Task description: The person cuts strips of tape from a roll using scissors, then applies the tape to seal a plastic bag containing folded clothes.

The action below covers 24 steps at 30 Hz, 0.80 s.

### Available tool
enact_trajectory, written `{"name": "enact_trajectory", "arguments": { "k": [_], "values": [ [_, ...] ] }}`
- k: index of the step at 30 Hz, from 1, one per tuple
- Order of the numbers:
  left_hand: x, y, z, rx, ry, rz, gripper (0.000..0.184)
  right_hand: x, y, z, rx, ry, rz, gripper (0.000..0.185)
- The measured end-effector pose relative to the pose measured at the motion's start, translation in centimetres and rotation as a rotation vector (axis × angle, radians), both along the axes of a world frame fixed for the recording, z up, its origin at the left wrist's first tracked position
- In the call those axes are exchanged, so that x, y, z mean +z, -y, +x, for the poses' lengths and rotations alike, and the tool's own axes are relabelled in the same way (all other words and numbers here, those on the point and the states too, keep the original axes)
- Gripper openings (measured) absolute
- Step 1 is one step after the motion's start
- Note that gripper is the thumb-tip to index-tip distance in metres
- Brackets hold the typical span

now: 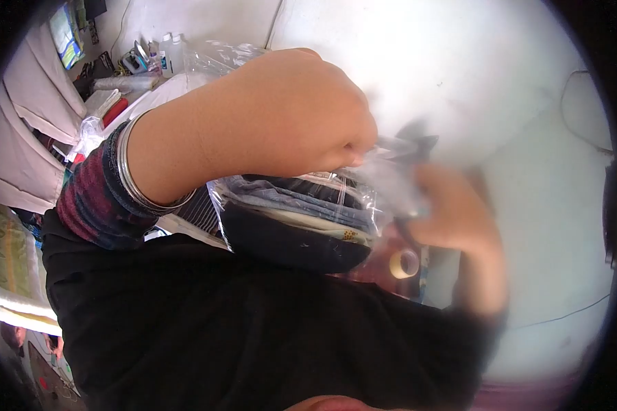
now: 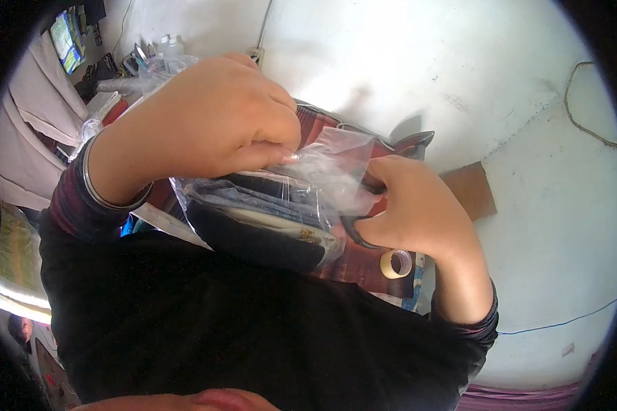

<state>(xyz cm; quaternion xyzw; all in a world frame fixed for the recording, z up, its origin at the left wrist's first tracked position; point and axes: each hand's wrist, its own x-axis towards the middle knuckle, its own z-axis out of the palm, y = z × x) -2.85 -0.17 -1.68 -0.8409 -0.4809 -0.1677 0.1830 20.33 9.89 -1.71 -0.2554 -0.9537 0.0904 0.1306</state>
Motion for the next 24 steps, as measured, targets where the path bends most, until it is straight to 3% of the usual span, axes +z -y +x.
{"name": "enact_trajectory", "arguments": {
  "k": [6,9,12,18,24],
  "values": [
    [-0.2,0.1,-1.1,-0.024,0.0,0.028,0.015,0.5,-0.7,-1.8,-0.06,0.171,-0.1,0.04],
    [-0.5,0.4,-0.5,-0.009,0.005,0.024,0.014,-0.3,-0.6,-1.4,-0.026,0.108,-0.056,0.039],
    [-0.6,0.3,-0.5,-0.036,-0.018,0.062,0.013,-1.8,-1.3,-1.9,0.256,-0.152,0.136,0.043],
    [-0.7,-0.3,-1.0,-0.028,-0.002,0.081,0.015,-0.2,-1.4,-2.9,0.004,0.155,-0.12,0.056],
    [-1.0,-0.9,-1.0,-0.118,0.019,0.163,0.015,-2.4,-2.8,-3.8,0.392,-0.101,0.209,0.059]
  ]
}}
